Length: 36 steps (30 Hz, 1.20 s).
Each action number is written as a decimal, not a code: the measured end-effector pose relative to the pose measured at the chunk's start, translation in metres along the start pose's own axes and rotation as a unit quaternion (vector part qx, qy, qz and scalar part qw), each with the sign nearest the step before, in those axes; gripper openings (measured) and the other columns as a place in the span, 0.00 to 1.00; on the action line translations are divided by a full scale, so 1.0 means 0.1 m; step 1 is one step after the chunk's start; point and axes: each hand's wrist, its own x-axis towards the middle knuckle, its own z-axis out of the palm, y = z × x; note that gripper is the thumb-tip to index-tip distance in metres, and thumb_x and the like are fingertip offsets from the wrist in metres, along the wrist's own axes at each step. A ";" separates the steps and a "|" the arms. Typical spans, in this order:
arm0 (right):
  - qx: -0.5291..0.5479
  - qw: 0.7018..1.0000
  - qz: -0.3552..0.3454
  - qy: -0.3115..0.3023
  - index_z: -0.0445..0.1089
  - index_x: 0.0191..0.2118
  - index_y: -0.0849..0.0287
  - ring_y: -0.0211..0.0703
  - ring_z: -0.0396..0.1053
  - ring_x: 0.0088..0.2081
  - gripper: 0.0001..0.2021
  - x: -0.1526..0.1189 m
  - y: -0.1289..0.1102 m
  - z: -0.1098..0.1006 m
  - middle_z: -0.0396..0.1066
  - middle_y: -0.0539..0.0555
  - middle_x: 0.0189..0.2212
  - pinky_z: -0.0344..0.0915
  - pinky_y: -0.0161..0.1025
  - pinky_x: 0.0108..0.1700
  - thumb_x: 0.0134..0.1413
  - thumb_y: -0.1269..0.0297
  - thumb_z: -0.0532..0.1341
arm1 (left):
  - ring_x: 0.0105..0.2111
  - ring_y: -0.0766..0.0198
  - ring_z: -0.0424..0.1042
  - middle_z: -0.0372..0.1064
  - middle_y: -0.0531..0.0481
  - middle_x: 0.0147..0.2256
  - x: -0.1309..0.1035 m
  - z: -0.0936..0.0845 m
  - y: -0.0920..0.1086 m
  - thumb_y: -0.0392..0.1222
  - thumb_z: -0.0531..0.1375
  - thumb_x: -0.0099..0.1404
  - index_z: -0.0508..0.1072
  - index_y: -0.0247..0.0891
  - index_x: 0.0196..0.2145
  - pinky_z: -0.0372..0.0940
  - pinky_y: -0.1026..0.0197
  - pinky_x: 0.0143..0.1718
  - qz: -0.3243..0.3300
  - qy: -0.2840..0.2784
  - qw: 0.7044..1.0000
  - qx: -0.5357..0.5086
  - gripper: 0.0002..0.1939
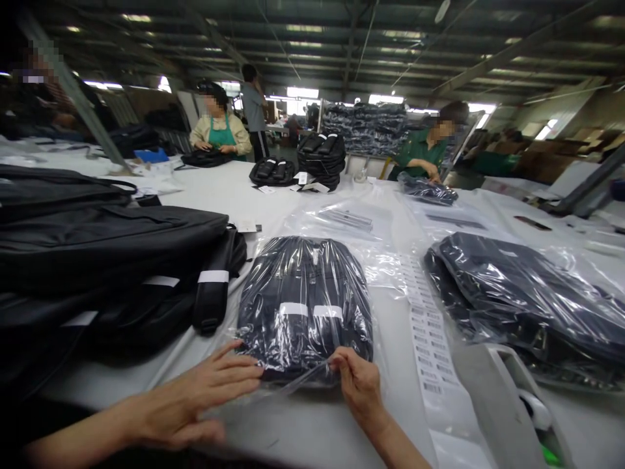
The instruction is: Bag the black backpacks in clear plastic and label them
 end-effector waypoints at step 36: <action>0.001 0.997 0.071 0.019 0.68 0.29 0.56 0.36 0.67 0.24 0.14 0.00 -0.06 -0.01 0.68 0.49 0.22 0.63 0.31 0.29 0.61 0.57 0.51 | 0.52 0.61 0.63 0.67 0.46 0.51 -0.53 0.28 -0.30 0.38 0.57 0.64 0.66 0.44 0.51 0.45 0.51 0.62 0.088 0.131 0.972 0.176 0.17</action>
